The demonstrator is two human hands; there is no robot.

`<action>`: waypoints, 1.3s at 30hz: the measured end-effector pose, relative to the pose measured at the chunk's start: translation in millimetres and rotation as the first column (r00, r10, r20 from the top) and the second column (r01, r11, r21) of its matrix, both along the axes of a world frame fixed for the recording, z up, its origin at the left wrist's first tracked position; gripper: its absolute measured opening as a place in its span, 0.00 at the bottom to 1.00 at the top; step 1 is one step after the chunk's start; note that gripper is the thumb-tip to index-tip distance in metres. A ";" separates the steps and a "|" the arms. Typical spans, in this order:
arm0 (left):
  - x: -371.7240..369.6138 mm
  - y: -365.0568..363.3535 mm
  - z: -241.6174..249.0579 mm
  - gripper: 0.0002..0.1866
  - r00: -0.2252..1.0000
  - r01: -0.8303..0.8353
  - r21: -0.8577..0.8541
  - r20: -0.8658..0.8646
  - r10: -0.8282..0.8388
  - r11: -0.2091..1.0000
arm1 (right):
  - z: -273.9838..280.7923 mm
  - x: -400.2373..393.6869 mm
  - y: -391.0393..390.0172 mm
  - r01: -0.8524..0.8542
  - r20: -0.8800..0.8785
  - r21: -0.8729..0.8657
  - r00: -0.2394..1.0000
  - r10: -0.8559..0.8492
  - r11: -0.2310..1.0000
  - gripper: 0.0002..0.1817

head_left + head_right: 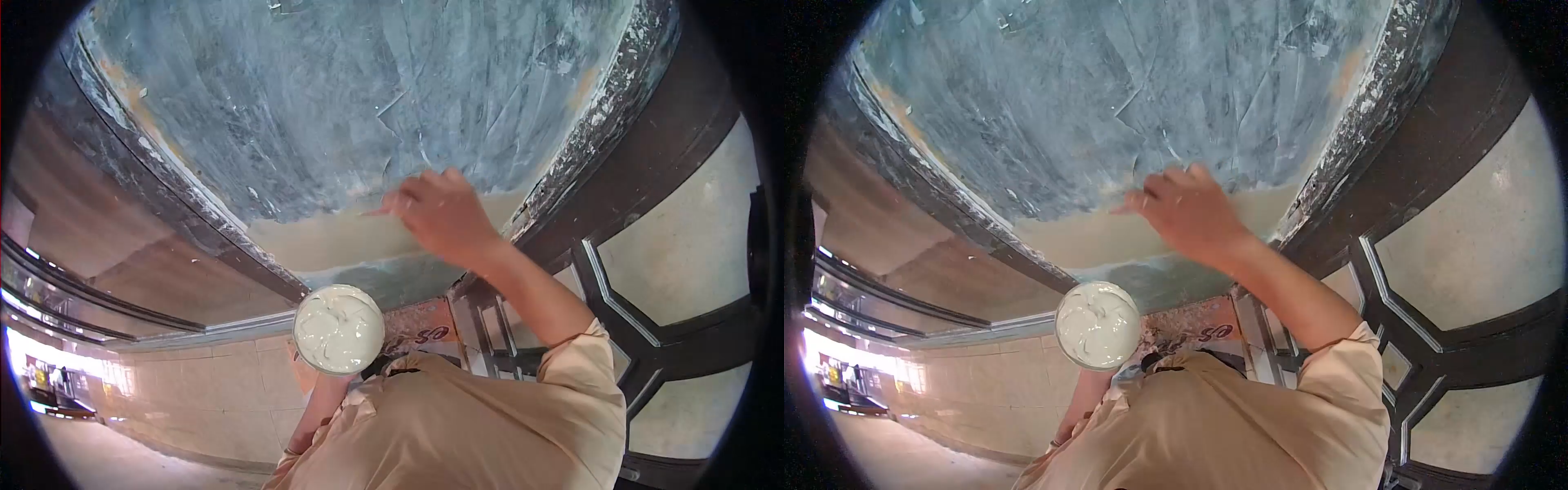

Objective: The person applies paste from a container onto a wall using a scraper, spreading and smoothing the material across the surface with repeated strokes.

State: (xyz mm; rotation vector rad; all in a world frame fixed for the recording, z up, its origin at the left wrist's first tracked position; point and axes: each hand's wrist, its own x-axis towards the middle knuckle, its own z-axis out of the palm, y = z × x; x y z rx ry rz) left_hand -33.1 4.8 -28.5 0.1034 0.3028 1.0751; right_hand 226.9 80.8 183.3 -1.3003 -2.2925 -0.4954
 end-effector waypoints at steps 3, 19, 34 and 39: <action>5.9 -10.3 17.9 0.30 1.000 0.000 0.023 0.025 -0.001 1.000 | -64.7 -12.3 13.8 -0.128 0.127 -0.079 0.982 0.137 0.989 0.14; -21.9 -10.2 12.5 0.29 0.998 -0.021 -0.038 0.054 0.024 0.999 | -51.7 -44.7 30.0 -0.071 0.053 0.141 0.997 0.064 0.987 0.13; -66.5 13.2 -7.5 0.29 0.998 -0.009 -0.048 0.069 0.012 0.999 | 24.1 -91.7 10.1 0.088 -0.125 0.049 0.989 -0.081 0.995 0.15; -76.6 17.7 -14.7 0.30 0.999 -0.010 -0.058 -0.038 0.008 0.998 | -21.5 -103.7 5.3 -0.020 0.017 -0.046 1.000 0.020 0.999 0.13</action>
